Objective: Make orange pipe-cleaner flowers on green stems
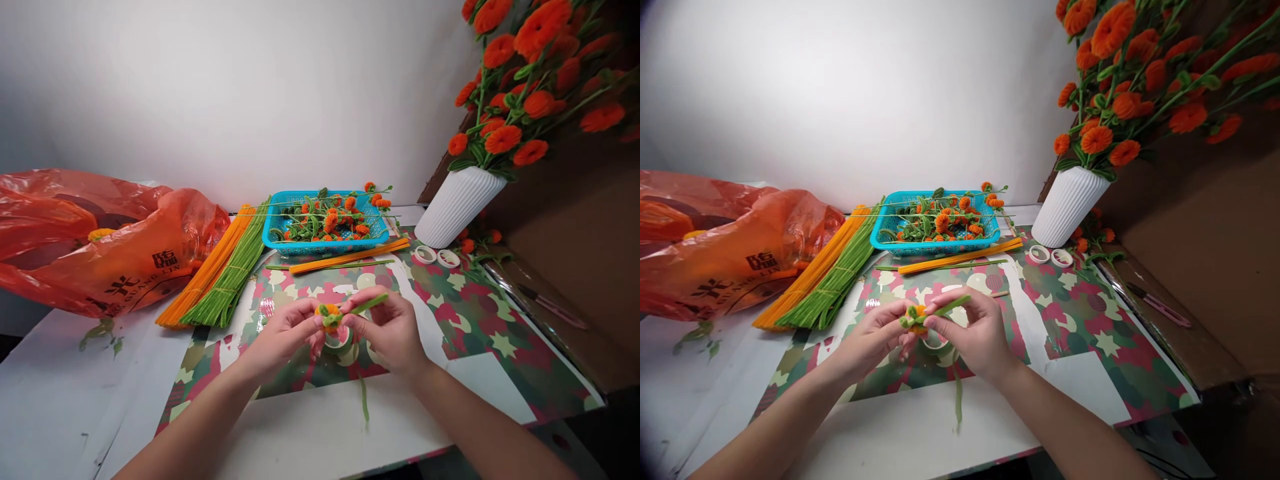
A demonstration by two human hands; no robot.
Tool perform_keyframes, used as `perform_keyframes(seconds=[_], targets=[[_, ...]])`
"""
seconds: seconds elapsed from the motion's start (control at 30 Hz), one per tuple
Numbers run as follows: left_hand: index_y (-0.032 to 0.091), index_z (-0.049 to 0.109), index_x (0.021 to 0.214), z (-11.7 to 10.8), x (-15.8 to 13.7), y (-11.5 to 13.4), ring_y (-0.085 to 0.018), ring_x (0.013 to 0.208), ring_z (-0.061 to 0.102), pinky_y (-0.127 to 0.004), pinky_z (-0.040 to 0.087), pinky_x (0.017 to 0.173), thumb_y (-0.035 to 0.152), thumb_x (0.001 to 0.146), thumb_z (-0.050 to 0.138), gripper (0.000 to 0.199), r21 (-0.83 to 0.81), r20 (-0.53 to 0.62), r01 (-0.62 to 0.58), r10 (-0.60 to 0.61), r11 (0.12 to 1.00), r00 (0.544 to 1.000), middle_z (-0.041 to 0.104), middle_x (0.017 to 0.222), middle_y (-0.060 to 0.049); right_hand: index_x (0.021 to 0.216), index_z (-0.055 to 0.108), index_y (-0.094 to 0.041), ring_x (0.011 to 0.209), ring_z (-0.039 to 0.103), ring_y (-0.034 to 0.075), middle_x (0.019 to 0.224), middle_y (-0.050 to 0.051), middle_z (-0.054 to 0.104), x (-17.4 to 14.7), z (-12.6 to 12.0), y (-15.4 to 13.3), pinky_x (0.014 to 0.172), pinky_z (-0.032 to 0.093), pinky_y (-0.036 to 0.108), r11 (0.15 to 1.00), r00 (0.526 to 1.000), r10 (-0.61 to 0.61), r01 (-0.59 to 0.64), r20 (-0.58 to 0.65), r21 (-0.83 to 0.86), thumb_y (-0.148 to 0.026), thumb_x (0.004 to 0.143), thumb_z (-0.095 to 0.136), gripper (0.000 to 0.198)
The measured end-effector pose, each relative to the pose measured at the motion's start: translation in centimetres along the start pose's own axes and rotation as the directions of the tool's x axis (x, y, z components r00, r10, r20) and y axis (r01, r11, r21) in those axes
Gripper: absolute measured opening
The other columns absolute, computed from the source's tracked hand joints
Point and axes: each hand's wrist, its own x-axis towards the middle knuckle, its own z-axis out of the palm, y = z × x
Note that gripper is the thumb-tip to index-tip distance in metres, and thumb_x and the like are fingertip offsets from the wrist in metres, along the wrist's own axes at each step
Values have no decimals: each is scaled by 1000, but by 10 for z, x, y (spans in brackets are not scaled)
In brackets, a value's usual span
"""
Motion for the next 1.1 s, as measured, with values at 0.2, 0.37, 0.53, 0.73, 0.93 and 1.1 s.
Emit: perform_keyframes(seconds=[0.2,0.37,0.53,0.73,0.93,1.1], targets=[[16,63,91,3,1,1,-7,51,50,-17,43,48,40,85,63,25,-63,22,4,-3,998,1000,57,65,1,79,71,-24,82,63,17,81,1,67,4,0,8,78,50,31,998,996,50,-53,73,33,-30,80,71,5],[26,51,108,7,0,-1,-9,60,58,-19,49,56,32,82,70,33,20,-135,-234,235,972,963,61,73,3,75,69,-22,80,61,16,79,1,63,0,5,7,76,48,31,995,999,23,-26,-37,-94,-30,82,69,11],[24,54,99,15,-4,-5,-12,72,62,-26,54,68,17,72,78,37,295,-188,-418,481,859,856,64,112,-5,72,69,-22,77,62,17,75,1,65,-4,9,6,73,51,32,992,987,-39,19,-156,-129,-27,81,69,10],[19,67,82,21,-4,-1,-19,86,62,-26,54,65,27,82,67,8,384,-304,-330,455,862,837,65,100,-7,74,74,-26,76,65,19,75,2,72,-6,10,8,73,53,35,987,991,-104,92,-88,-133,-24,80,71,6],[20,65,83,19,-4,1,-17,86,59,-25,52,70,27,88,60,10,423,-268,-366,500,829,823,62,92,-5,76,72,-23,70,62,17,72,1,69,-3,7,7,66,50,30,988,998,31,-23,47,-151,-35,85,66,16],[20,61,85,18,-4,0,-17,85,58,-25,50,71,26,91,54,12,471,-180,-384,513,794,840,61,95,-5,62,64,-19,67,58,15,66,1,61,1,2,2,63,46,28,958,980,137,-95,141,-272,-41,90,57,36]])
